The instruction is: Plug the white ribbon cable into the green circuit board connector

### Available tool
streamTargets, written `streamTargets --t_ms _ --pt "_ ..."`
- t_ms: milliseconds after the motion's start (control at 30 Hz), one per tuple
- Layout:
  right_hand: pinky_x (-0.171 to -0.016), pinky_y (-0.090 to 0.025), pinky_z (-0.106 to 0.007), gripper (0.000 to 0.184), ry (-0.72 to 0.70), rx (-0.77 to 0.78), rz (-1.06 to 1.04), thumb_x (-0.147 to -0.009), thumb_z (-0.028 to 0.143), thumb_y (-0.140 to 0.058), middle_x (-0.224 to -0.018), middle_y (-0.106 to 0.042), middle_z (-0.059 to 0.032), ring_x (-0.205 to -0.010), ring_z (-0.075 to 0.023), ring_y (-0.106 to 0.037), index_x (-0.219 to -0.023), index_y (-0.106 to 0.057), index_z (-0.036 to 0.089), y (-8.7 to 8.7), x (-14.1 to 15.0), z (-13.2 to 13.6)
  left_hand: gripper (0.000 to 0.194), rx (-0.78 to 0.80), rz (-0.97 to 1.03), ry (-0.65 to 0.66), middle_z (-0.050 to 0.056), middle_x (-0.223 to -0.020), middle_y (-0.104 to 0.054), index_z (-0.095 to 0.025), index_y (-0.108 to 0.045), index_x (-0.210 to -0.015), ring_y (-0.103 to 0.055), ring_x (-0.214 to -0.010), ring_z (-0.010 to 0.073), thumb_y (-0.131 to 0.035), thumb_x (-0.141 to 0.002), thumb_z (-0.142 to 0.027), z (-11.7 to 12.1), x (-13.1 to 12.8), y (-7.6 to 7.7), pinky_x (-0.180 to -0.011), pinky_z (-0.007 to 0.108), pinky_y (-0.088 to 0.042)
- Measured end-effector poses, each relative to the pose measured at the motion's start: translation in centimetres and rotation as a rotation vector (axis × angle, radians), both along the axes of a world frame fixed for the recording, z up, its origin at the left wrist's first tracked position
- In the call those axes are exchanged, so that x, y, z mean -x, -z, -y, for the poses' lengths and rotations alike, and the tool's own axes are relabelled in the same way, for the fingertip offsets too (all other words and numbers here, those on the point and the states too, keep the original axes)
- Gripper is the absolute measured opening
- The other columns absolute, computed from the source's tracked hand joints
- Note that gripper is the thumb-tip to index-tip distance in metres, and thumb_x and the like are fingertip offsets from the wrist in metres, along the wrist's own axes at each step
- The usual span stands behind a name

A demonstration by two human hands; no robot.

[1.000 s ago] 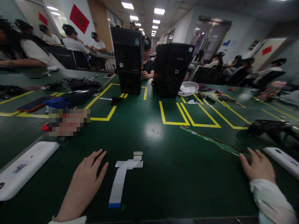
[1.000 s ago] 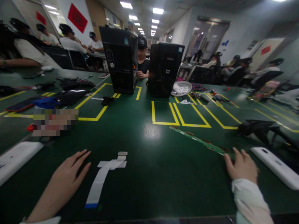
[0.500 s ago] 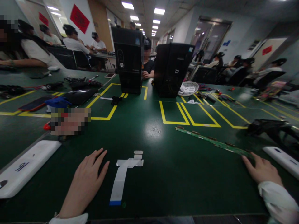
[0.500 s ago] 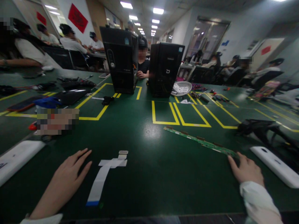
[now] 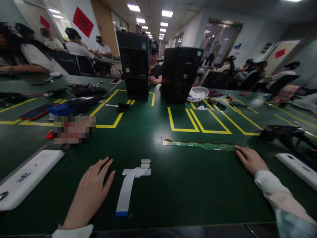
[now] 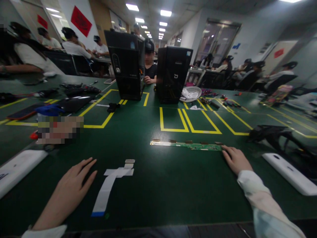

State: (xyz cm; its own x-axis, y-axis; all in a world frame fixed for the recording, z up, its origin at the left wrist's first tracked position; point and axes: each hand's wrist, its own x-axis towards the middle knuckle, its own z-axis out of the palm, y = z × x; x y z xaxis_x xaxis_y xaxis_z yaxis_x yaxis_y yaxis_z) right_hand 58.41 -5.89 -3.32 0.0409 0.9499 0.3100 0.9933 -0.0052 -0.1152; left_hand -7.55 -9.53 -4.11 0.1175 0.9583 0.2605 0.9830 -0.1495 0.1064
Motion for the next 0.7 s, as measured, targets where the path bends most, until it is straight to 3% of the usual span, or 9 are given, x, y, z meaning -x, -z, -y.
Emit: streamTargets --t_ms 133,367,700 --pt "-0.09 -0.049 -0.047 0.052 -0.124 -0.027 0.008 -0.094 0.051 -0.034 -0.107 -0.067 -0.0192 -0.1 -0.0315 -0.061 -0.115 -0.066 0.016 0.4 3.2 -1.6 0.061 -0.002 0.004 -0.004 0.018 -0.14 -0.055 -0.013 -0.055 -0.136 -0.052 -0.129 0.0345 -0.031 -0.095 -0.051 0.0 0.1 0.1 -0.105 0.056 -0.044" --pt "-0.094 -0.05 -0.046 0.049 -0.389 -0.096 0.061 -0.1 0.045 -0.034 -0.117 -0.065 -0.0166 -0.106 -0.0278 -0.059 -0.12 -0.065 0.014 0.5 12.6 -2.5 0.06 -0.052 0.014 0.017 0.018 -0.138 -0.057 -0.013 -0.056 -0.134 -0.053 -0.127 0.034 -0.032 -0.094 -0.051 -0.1 0.1 0.2 -0.105 0.054 -0.044" --pt "-0.097 -0.047 -0.047 0.048 -0.3 -0.116 0.089 -0.099 0.041 -0.04 -0.123 -0.059 -0.0196 -0.111 -0.0312 -0.051 -0.129 -0.061 0.01 0.9 22.8 -0.9 0.062 -0.018 0.002 0.004 0.017 -0.139 -0.055 -0.014 -0.055 -0.136 -0.052 -0.129 0.0341 -0.03 -0.094 -0.052 -0.1 0.0 0.2 -0.105 0.054 -0.044"
